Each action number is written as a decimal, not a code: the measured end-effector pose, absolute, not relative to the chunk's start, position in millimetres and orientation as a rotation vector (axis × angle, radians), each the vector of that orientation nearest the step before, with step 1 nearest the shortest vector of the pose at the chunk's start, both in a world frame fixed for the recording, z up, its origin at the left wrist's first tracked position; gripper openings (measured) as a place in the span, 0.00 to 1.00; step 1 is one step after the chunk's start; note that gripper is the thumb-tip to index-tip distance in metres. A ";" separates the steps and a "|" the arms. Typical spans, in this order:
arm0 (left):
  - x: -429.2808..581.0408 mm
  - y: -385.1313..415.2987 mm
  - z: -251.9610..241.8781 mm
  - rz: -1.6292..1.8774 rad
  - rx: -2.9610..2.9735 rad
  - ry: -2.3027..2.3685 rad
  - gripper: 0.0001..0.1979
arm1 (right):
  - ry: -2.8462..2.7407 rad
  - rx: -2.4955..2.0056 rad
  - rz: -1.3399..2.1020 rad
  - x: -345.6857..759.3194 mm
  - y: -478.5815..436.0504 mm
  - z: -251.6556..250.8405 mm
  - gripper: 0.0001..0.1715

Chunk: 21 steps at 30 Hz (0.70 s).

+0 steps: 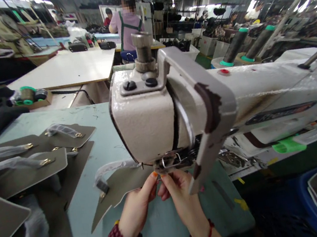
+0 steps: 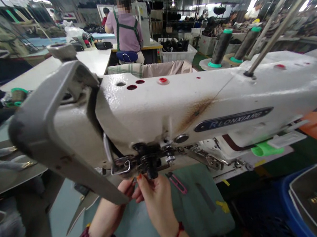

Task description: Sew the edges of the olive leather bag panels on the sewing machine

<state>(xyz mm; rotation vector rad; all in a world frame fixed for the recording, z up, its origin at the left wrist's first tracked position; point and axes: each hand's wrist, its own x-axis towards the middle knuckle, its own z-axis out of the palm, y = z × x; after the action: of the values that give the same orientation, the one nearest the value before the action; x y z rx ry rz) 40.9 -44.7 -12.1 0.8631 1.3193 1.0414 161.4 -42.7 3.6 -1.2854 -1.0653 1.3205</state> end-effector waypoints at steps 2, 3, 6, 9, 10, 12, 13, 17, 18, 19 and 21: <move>40.9 -43.6 -11.9 1.001 0.843 1.335 0.22 | -1.057 -1.293 1.309 160.2 -41.1 1.9 0.23; 41.0 -42.8 -11.6 0.984 0.829 1.343 0.22 | -1.051 -1.298 1.300 159.7 -40.3 0.8 0.24; 41.7 -40.0 -10.2 0.987 0.806 1.381 0.23 | -1.032 -1.292 1.288 158.8 -39.0 -2.8 0.23; 42.4 -36.5 -8.7 1.005 0.829 1.402 0.23 | -1.033 -1.288 1.286 159.8 -39.8 -5.7 0.23; 42.5 -35.4 -8.8 1.007 0.829 1.408 0.24 | -1.038 -1.292 1.285 160.5 -40.5 -6.2 0.23; 42.5 -33.2 -10.7 1.014 0.811 1.413 0.25 | -1.037 -1.295 1.280 162.0 -42.6 -6.7 0.23; 42.4 -32.2 -12.4 1.030 0.802 1.412 0.25 | -1.034 -1.290 1.287 162.6 -43.8 -6.6 0.23; 42.4 -29.1 -20.4 1.088 0.797 1.397 0.24 | -1.017 -1.267 1.348 163.5 -49.0 -4.8 0.23; 42.8 -28.6 -21.7 1.087 0.785 1.406 0.24 | -1.015 -1.270 1.361 163.5 -50.1 -4.5 0.22; 43.4 -28.1 -22.6 1.082 0.771 1.414 0.25 | -1.015 -1.272 1.370 163.5 -51.2 -4.4 0.22; 45.5 -27.7 -22.8 1.110 0.769 1.467 0.25 | -1.009 -1.270 1.385 163.3 -53.2 -5.3 0.22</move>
<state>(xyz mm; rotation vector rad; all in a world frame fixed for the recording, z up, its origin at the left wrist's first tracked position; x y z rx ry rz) 45.5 -27.7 -22.8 0.7688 1.4667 1.1104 163.3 -53.2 -5.3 -1.2704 -1.0094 1.3848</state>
